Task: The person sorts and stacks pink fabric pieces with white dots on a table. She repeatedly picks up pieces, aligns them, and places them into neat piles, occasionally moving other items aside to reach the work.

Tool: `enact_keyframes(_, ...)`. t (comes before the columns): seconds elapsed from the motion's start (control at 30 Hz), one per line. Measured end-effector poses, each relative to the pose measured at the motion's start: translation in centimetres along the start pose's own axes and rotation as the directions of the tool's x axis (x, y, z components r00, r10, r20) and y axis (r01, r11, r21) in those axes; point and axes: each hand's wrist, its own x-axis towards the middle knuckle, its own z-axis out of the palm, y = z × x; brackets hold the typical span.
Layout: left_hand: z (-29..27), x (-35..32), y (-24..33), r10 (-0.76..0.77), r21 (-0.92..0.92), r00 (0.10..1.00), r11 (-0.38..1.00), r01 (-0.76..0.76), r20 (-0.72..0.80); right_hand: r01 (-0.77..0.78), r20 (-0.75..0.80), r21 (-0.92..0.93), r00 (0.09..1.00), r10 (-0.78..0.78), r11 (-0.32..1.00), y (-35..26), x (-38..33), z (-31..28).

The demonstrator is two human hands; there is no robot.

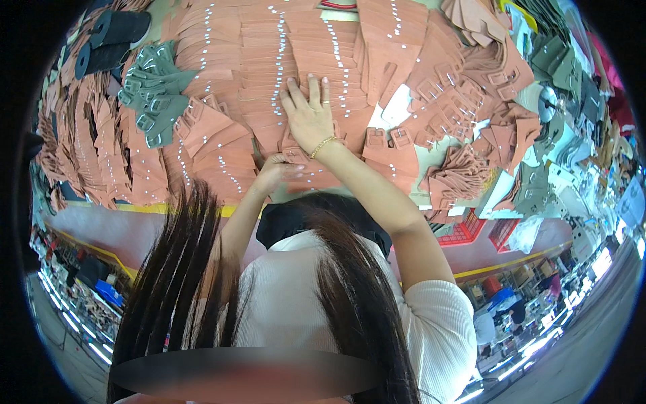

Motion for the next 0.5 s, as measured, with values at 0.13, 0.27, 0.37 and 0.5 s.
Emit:
enact_keyframes(0.13, 0.2, 0.0, 0.1, 0.032, 0.029, 0.999, 0.999, -0.032, -0.014, -0.017, -0.042, -0.005, 0.999, 0.017, 1.0, 0.1, 0.1, 0.8)
enact_keyframes(0.27, 0.0, 0.2, -0.3, 0.049, 0.02, 0.999, 0.999, -0.049, -0.006, 0.008, -0.147, 0.097, 0.989, 0.006, 0.995, 0.5, 0.2, 1.5)
enact_keyframes(0.37, -0.1, 0.3, -0.5, 0.046, 0.014, 0.999, 0.999, -0.046, -0.01, 0.003, -0.161, 0.107, 0.987, 0.015, 0.994, 0.5, 0.0, 1.8)
enact_keyframes(0.5, -0.1, 0.3, -0.6, 0.071, 0.017, 0.997, 0.997, -0.071, -0.006, -0.019, -0.135, 0.088, 0.99, 0.03, 0.996, 0.5, -0.1, 1.9)
